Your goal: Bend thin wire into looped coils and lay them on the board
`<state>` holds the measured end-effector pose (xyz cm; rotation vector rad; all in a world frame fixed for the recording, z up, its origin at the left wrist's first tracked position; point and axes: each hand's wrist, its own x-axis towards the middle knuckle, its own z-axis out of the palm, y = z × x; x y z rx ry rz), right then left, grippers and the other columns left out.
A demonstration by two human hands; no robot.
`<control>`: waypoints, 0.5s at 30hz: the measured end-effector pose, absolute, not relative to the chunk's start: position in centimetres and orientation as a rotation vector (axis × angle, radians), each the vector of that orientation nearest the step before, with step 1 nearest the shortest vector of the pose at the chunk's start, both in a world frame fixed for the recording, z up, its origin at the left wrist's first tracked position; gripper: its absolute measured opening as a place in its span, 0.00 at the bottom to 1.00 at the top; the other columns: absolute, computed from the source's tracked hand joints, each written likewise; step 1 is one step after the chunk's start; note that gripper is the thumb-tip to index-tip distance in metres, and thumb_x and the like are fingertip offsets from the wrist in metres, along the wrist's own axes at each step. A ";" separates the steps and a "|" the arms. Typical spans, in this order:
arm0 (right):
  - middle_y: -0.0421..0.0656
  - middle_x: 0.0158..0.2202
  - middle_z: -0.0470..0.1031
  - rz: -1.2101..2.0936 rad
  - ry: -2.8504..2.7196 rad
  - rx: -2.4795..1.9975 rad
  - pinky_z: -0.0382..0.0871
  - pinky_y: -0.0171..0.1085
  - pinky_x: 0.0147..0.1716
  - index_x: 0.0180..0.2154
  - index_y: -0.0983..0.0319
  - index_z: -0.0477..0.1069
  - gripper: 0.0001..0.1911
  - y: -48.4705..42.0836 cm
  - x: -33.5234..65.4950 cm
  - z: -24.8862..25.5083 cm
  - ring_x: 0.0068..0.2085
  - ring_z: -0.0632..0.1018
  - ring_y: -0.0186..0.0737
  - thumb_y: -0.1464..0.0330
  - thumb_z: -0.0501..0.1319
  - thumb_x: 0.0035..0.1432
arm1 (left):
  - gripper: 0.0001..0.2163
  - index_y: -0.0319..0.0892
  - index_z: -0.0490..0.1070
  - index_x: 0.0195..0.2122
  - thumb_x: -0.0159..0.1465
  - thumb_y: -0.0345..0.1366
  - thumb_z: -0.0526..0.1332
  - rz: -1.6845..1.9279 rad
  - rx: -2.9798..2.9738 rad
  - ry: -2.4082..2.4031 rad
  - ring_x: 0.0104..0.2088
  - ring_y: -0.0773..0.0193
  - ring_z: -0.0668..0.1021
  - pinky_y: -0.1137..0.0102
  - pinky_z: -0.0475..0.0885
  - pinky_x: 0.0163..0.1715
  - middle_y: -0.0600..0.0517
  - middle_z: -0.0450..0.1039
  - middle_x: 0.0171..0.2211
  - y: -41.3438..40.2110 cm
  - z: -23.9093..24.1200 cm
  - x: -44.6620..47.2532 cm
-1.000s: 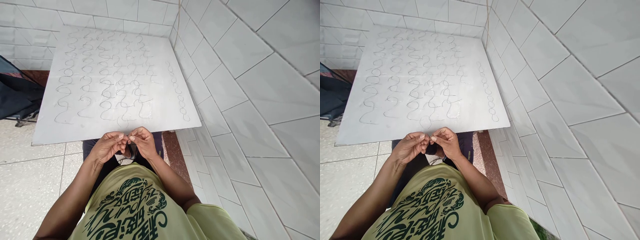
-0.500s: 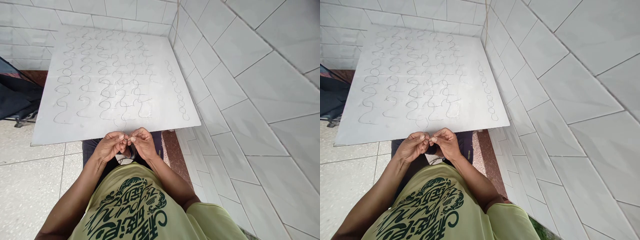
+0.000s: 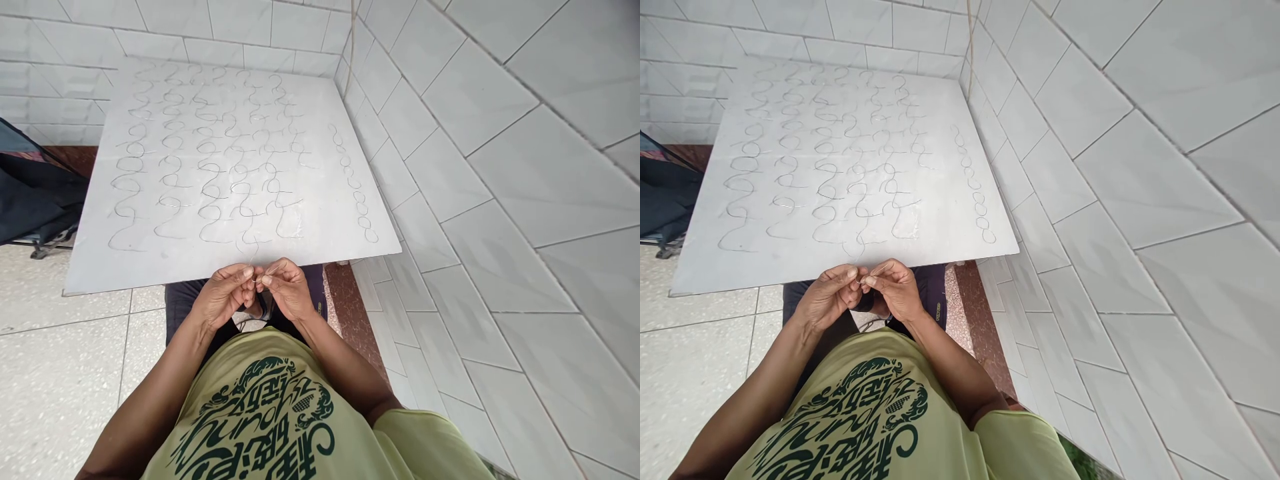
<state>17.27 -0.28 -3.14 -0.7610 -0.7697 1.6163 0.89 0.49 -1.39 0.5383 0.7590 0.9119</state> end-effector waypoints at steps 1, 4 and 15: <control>0.38 0.29 0.80 1.613 -0.792 -0.750 0.75 0.38 0.34 0.31 0.58 0.74 0.16 -0.3 17.5 -3.1 0.29 0.78 0.36 0.60 0.78 0.49 | 0.15 0.35 0.82 0.44 0.60 0.40 0.74 0.916 0.563 0.754 0.24 0.69 0.76 0.76 0.72 0.22 0.52 0.73 0.25 0.4 -1.1 0.9; 0.40 0.31 0.81 1.617 -0.866 -0.737 0.75 0.39 0.36 0.32 0.58 0.75 0.15 -0.5 18.1 -3.1 0.31 0.79 0.36 0.61 0.78 0.50 | 0.19 0.36 0.80 0.50 0.64 0.45 0.70 0.992 0.624 0.772 0.29 0.66 0.77 0.73 0.74 0.25 0.49 0.75 0.33 0.4 -0.2 0.6; 0.39 0.31 0.79 1.702 -0.867 -0.593 0.71 0.37 0.34 0.34 0.59 0.75 0.10 -0.8 18.8 -3.4 0.31 0.77 0.36 0.67 0.75 0.56 | 0.13 0.37 0.77 0.34 0.64 0.43 0.70 1.115 0.577 0.803 0.22 0.72 0.69 0.76 0.63 0.18 0.53 0.69 0.27 1.2 1.6 -0.2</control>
